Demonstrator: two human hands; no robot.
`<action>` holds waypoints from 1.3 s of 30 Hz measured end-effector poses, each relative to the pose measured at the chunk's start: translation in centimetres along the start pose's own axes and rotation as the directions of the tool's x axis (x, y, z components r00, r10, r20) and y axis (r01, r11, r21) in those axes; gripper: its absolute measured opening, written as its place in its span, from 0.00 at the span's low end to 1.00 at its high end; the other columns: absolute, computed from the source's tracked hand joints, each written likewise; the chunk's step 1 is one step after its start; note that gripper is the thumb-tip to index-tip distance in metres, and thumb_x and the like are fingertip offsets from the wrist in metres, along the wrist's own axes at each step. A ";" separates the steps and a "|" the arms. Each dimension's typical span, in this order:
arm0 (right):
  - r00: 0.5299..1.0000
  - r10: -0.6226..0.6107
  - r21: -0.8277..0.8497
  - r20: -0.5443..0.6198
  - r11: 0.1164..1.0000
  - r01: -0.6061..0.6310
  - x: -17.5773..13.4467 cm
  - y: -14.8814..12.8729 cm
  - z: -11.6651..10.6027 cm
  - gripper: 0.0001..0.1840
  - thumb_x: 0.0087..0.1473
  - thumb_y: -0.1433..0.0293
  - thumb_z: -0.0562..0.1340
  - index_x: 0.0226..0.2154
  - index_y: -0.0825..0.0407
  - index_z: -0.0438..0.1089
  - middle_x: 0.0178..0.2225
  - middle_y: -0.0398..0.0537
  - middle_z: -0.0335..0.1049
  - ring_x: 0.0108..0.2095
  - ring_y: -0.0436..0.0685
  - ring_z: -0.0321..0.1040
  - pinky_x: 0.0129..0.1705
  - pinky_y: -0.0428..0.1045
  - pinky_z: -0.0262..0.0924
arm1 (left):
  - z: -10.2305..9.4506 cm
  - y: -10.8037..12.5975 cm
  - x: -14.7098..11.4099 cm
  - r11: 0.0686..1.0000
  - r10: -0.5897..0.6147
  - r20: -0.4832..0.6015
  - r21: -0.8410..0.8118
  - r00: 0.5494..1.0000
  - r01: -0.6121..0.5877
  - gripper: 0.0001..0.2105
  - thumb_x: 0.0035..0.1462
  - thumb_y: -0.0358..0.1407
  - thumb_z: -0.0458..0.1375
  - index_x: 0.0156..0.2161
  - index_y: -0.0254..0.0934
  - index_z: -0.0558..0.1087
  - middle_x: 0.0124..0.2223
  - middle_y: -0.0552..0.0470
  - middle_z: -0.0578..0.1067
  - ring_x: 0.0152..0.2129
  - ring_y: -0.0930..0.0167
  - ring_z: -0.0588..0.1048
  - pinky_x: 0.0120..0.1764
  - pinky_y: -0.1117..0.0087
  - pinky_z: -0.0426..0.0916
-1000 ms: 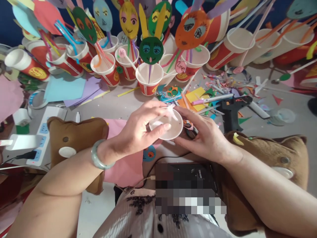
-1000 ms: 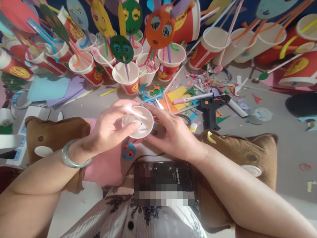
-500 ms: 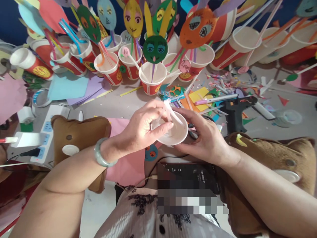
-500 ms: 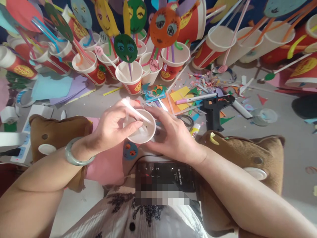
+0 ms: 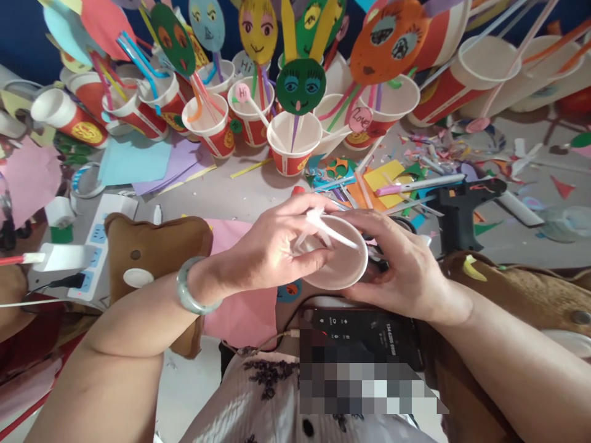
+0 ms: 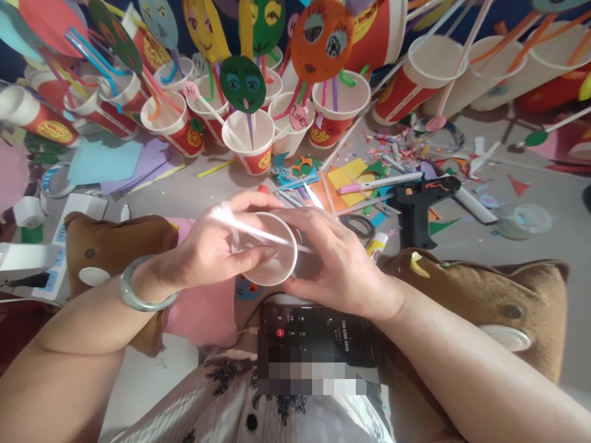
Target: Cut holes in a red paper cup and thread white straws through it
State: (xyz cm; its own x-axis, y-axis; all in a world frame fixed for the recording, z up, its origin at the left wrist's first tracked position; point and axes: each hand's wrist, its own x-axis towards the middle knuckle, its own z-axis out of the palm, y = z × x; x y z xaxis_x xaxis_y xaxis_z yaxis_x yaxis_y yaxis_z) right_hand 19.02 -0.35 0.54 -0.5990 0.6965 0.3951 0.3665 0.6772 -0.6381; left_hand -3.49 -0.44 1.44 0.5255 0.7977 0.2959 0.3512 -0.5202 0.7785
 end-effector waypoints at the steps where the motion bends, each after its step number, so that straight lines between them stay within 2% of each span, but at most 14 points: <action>1: 1.000 0.007 -0.013 -0.002 1.000 -0.007 -0.1 0.0 0.0 0.38 0.53 0.58 0.70 0.63 0.37 0.59 0.55 0.51 0.74 0.51 0.66 0.76 0.50 0.62 0.73 | 0.0 0.0 0.0 1.000 0.007 0.001 0.011 1.000 -0.007 0.04 0.60 0.35 0.63 0.40 0.38 0.78 0.57 0.43 0.75 0.53 0.60 0.76 0.58 0.53 0.73; 8: 0.998 -0.057 -0.036 -0.011 0.998 0.057 0.0 -0.1 -0.1 0.34 0.54 0.64 0.69 0.61 0.48 0.61 0.55 0.58 0.74 0.52 0.64 0.75 0.51 0.56 0.73 | -0.5 0.2 0.1 0.998 0.002 -0.043 0.069 0.999 0.001 0.02 0.58 0.32 0.64 0.37 0.37 0.77 0.54 0.44 0.78 0.49 0.63 0.78 0.58 0.55 0.73; 18: 0.991 -0.112 -0.068 -0.066 0.992 0.108 0.1 -0.2 0.0 0.37 0.54 0.64 0.70 0.64 0.44 0.60 0.52 0.56 0.75 0.50 0.66 0.76 0.51 0.59 0.74 | -0.3 0.7 -0.3 0.991 0.016 -0.103 0.136 0.995 -0.002 0.04 0.63 0.36 0.60 0.39 0.41 0.78 0.54 0.47 0.77 0.50 0.64 0.78 0.56 0.57 0.76; 23: 0.989 -0.126 -0.061 -0.073 0.991 0.122 0.0 -0.1 0.3 0.37 0.54 0.63 0.71 0.63 0.46 0.61 0.51 0.57 0.75 0.49 0.66 0.76 0.50 0.59 0.74 | -0.3 1.0 -0.3 0.991 -0.007 -0.073 0.134 0.997 0.017 0.05 0.65 0.36 0.59 0.39 0.40 0.77 0.55 0.47 0.76 0.49 0.64 0.79 0.55 0.57 0.77; 27: 0.991 -0.101 -0.048 -0.086 0.994 0.097 -0.1 -0.1 0.4 0.38 0.52 0.63 0.72 0.63 0.43 0.61 0.51 0.56 0.76 0.48 0.66 0.76 0.49 0.60 0.74 | -0.4 1.0 -0.3 0.991 -0.007 -0.060 0.134 0.998 0.015 0.04 0.64 0.35 0.60 0.40 0.40 0.77 0.55 0.46 0.76 0.49 0.64 0.79 0.55 0.58 0.77; 34: 0.983 -0.152 -0.038 -0.099 0.988 0.149 -0.3 0.2 0.4 0.39 0.50 0.66 0.74 0.62 0.50 0.63 0.51 0.60 0.75 0.49 0.65 0.76 0.50 0.58 0.74 | -0.4 1.0 -0.4 0.982 -0.008 -0.040 0.187 0.999 0.015 0.06 0.65 0.36 0.58 0.41 0.40 0.78 0.56 0.47 0.76 0.50 0.65 0.78 0.52 0.62 0.77; 39: 0.977 -0.175 -0.055 -0.118 0.984 0.169 -0.4 0.5 0.6 0.41 0.50 0.65 0.73 0.64 0.50 0.62 0.52 0.57 0.75 0.49 0.63 0.76 0.49 0.57 0.74 | -0.3 0.9 -0.4 0.975 0.045 -0.060 0.220 0.997 -0.031 0.05 0.64 0.34 0.59 0.42 0.39 0.78 0.55 0.48 0.77 0.46 0.69 0.80 0.51 0.67 0.77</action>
State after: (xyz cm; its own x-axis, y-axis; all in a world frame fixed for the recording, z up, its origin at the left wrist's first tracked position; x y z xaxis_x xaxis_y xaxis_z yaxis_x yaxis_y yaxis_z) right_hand 19.02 -0.46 -0.40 -0.5653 0.5905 0.5760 0.2987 0.7974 -0.5244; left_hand -3.62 -1.14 2.23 0.4933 0.7903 0.3634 0.4969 -0.5989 0.6281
